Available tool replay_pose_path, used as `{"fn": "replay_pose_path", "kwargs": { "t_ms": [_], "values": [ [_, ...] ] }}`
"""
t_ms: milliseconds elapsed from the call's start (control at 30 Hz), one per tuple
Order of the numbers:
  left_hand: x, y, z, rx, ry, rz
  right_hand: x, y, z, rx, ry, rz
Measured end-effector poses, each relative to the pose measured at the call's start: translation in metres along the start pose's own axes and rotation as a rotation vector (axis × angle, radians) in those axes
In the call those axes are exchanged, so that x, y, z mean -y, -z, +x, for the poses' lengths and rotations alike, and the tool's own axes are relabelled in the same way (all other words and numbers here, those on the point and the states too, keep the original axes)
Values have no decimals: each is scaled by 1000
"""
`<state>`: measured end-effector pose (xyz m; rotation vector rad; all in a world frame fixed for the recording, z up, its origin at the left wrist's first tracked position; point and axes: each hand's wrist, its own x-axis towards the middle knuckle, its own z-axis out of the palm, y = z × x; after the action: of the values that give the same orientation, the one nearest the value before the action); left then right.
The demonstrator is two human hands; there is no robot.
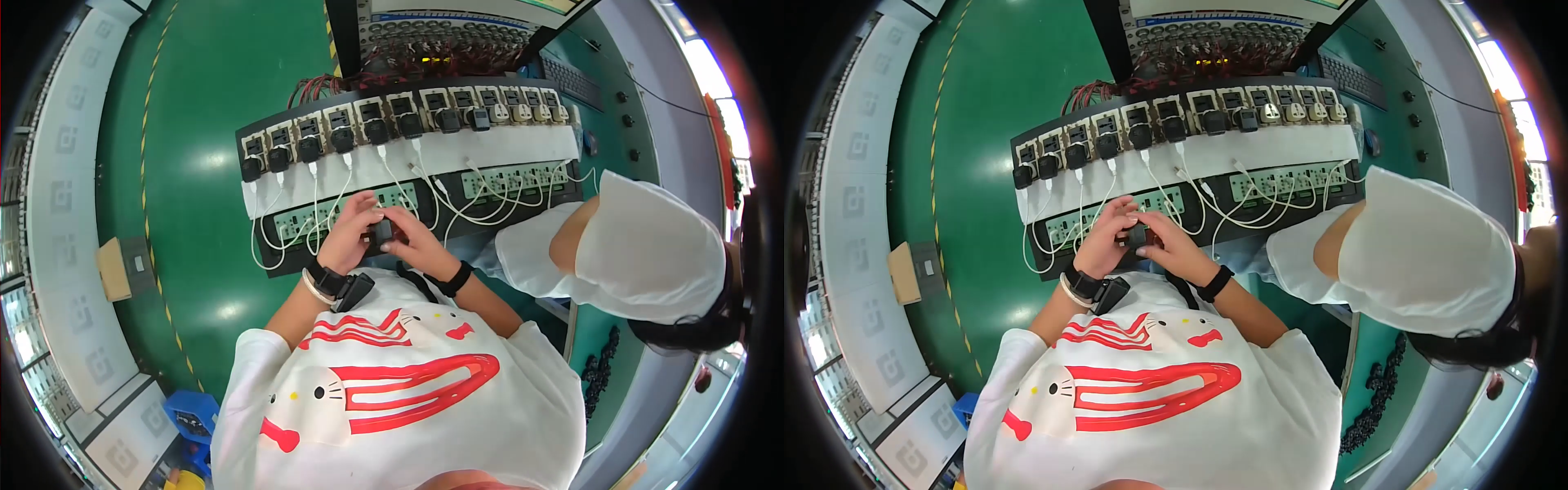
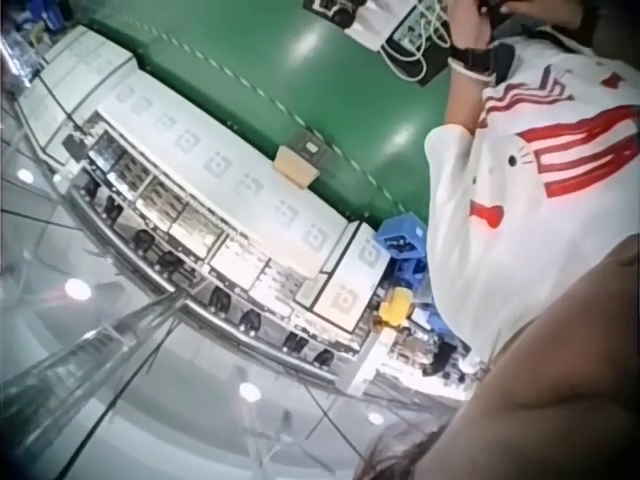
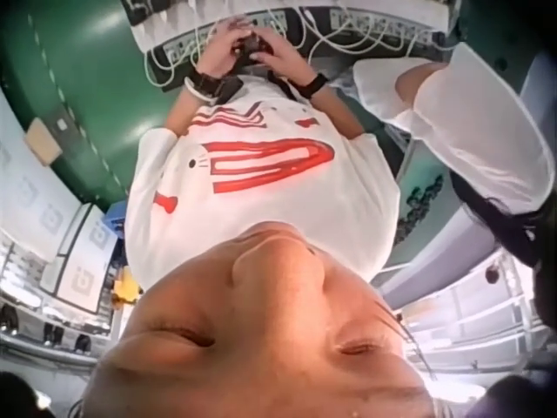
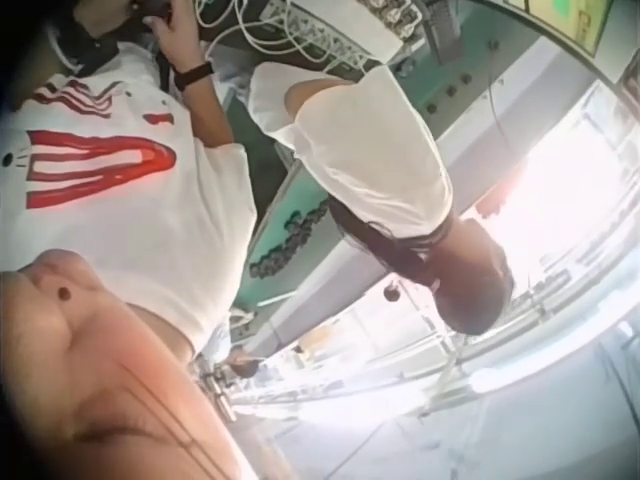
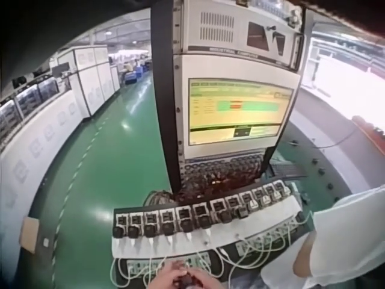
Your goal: The person plugs power adapters into a testing rack, connects USB cables to them, and then unplugs the cables and adapters, placing the adapters onto a table.
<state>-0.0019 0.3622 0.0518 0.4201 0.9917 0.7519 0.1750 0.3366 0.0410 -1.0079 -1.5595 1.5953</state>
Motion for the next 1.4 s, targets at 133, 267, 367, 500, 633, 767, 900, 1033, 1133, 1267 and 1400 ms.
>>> {"fn": "replay_pose_path", "kwargs": {
  "t_ms": [133, 267, 367, 500, 633, 767, 900, 1033, 1133, 1267, 1400],
  "values": [
    [2, -11, -1, 21, -16, -115, -7, 33, 9, -456, 40, -40],
    [1, 7, -4, 50, -99, -50, -26, 167, 35, -1251, 215, 169],
    [13, 33, -5, 27, -74, -86, -56, 250, 37, -1242, 151, -24],
    [9, 43, -23, -64, -78, -128, -71, 266, 55, -1073, -137, -778],
    [5, 52, -31, -115, -119, -84, -72, 246, 71, -1086, -305, -960],
    [8, 43, -27, -105, -67, -44, -64, 243, 79, -1064, -448, -1068],
    [8, 26, -23, -20, -63, 35, -53, 233, 66, -1071, -329, -981],
    [3, 24, -23, -28, -66, 105, -73, 146, -5, -1122, -89, -671],
    [3, 24, -16, -25, -43, 123, -99, 63, -63, -908, -17, -874],
    [7, 9, -4, -49, 0, 175, -76, 30, -103, -776, -244, -966],
    [10, -21, 11, 52, 20, 292, -72, 63, -139, -586, -725, -1105]
  ]
}}
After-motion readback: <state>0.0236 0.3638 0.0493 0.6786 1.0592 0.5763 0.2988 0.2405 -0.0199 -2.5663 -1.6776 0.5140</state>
